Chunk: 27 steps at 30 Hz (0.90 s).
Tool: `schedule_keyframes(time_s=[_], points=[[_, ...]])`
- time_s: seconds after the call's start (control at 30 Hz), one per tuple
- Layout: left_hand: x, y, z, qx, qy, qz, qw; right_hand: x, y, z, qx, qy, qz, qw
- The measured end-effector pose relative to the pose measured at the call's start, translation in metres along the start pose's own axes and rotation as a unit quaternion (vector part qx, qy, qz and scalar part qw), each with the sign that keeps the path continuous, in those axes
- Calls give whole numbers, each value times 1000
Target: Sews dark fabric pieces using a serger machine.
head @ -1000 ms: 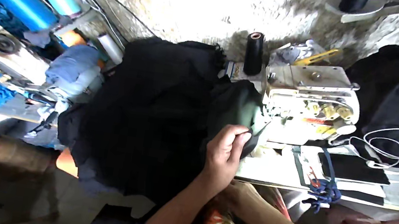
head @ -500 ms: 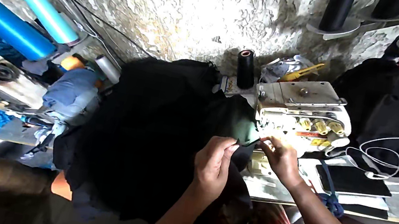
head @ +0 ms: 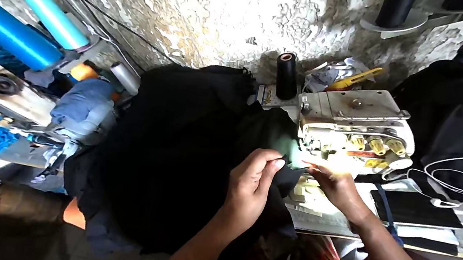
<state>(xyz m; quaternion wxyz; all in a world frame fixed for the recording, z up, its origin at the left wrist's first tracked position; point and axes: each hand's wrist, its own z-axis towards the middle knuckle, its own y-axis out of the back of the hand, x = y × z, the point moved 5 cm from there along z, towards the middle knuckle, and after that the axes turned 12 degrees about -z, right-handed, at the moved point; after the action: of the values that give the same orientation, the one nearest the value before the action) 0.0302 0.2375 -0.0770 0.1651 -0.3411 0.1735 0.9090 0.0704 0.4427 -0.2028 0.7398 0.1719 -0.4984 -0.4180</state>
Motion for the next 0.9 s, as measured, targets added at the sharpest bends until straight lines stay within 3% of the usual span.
schedule_keyframes(time_s=[0.2, 0.37, 0.7, 0.77, 0.83, 0.9], points=[[-9, 0, -3, 130, 74, 80, 986, -6, -17, -29, 29, -38, 20, 999], [-25, -19, -39, 217, 47, 119, 968, -4, -19, -35, -1, -1, -19, 1000], [5, -65, -105, 211, 17, 212, 954, -8, -26, -40, -100, 42, -129, 986], [16, -73, -108, 207, 29, 206, 956, -7, -30, -44, -111, -10, -93, 989], [26, -78, -107, 200, 37, 204, 958, -7, -40, -56, -128, -129, -26, 983], [35, -82, -105, 188, 42, 200, 961, -6, -57, -75, -73, -249, 34, 965]])
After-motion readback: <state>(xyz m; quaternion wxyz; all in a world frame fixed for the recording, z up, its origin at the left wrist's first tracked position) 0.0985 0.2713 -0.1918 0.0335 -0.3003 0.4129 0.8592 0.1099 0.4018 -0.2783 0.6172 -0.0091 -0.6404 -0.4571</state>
